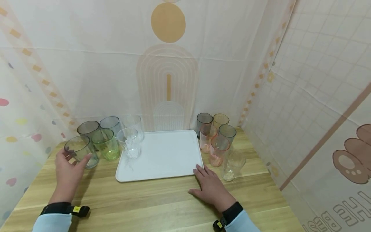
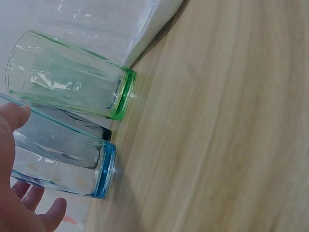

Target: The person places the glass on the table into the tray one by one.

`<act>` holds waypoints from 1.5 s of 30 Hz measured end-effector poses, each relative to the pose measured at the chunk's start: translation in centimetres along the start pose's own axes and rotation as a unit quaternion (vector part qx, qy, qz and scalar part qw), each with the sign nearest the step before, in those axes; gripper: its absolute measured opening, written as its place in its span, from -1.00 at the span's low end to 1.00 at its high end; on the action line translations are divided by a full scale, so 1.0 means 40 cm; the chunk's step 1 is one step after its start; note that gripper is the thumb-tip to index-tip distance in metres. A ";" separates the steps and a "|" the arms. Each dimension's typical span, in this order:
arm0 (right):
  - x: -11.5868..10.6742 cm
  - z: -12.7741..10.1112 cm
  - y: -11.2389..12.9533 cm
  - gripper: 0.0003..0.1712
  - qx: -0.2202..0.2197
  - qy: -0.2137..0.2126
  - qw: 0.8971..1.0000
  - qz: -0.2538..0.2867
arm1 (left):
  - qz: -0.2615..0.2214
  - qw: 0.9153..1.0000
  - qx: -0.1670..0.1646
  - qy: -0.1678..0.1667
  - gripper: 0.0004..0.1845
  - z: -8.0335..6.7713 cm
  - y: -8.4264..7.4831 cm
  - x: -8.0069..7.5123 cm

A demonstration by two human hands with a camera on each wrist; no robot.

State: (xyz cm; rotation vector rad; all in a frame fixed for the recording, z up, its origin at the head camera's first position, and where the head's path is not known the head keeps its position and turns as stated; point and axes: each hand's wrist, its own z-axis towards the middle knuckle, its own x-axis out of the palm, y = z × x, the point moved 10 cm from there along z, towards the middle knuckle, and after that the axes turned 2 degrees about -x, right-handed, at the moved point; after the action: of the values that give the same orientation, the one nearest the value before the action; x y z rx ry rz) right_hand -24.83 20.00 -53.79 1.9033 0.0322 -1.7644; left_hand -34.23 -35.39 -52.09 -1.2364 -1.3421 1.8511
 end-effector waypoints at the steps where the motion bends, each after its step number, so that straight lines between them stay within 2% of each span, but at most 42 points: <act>1: 0.002 0.000 0.000 -0.01 0.001 0.002 1.000 -0.001 | 0.003 1.000 -0.001 -0.001 0.05 0.000 0.000 -0.002; 6: 0.002 0.002 0.004 -0.02 -0.003 -0.001 1.000 0.002 | 0.026 1.000 -0.002 -0.009 0.04 -0.004 0.003 -0.013; 12: 0.006 0.002 0.005 -0.01 -0.005 0.001 1.000 0.000 | 0.034 0.999 0.000 0.003 0.02 -0.022 -0.002 -0.017; 16: 0.008 0.000 0.004 -0.01 -0.003 0.003 1.000 -0.002 | 0.027 1.000 0.005 0.007 -0.01 -0.047 -0.024 -0.015; 20: 0.003 -0.001 0.008 -0.01 -0.004 0.003 1.000 0.004 | 0.023 0.999 0.024 0.008 -0.03 -0.083 -0.067 -0.006; 25: 0.001 -0.001 0.009 -0.02 -0.002 0.000 1.000 0.004 | 0.018 0.998 0.049 0.022 -0.03 -0.131 -0.122 0.022; 30: 0.004 0.001 0.005 -0.01 -0.002 -0.002 1.000 0.001 | 0.010 0.997 0.057 0.042 -0.03 -0.172 -0.151 0.057; 34: 0.005 0.001 0.000 -0.01 -0.001 -0.004 1.000 0.003 | 0.014 0.995 0.075 0.061 -0.04 -0.202 -0.177 0.088; 38: 0.003 0.000 -0.003 -0.01 0.002 -0.005 1.000 0.001 | 0.008 0.992 0.094 0.084 -0.03 -0.222 -0.197 0.126; 45: 0.003 0.002 -0.004 0.00 0.004 -0.001 1.000 0.000 | 0.004 0.988 0.118 0.104 -0.03 -0.240 -0.226 0.180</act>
State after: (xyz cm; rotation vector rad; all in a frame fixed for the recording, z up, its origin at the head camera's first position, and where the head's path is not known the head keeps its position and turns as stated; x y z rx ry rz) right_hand -24.95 20.05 -53.95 1.9073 0.0249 -1.7694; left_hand -29.57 -22.00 -47.10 -1.2694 -0.9766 1.7732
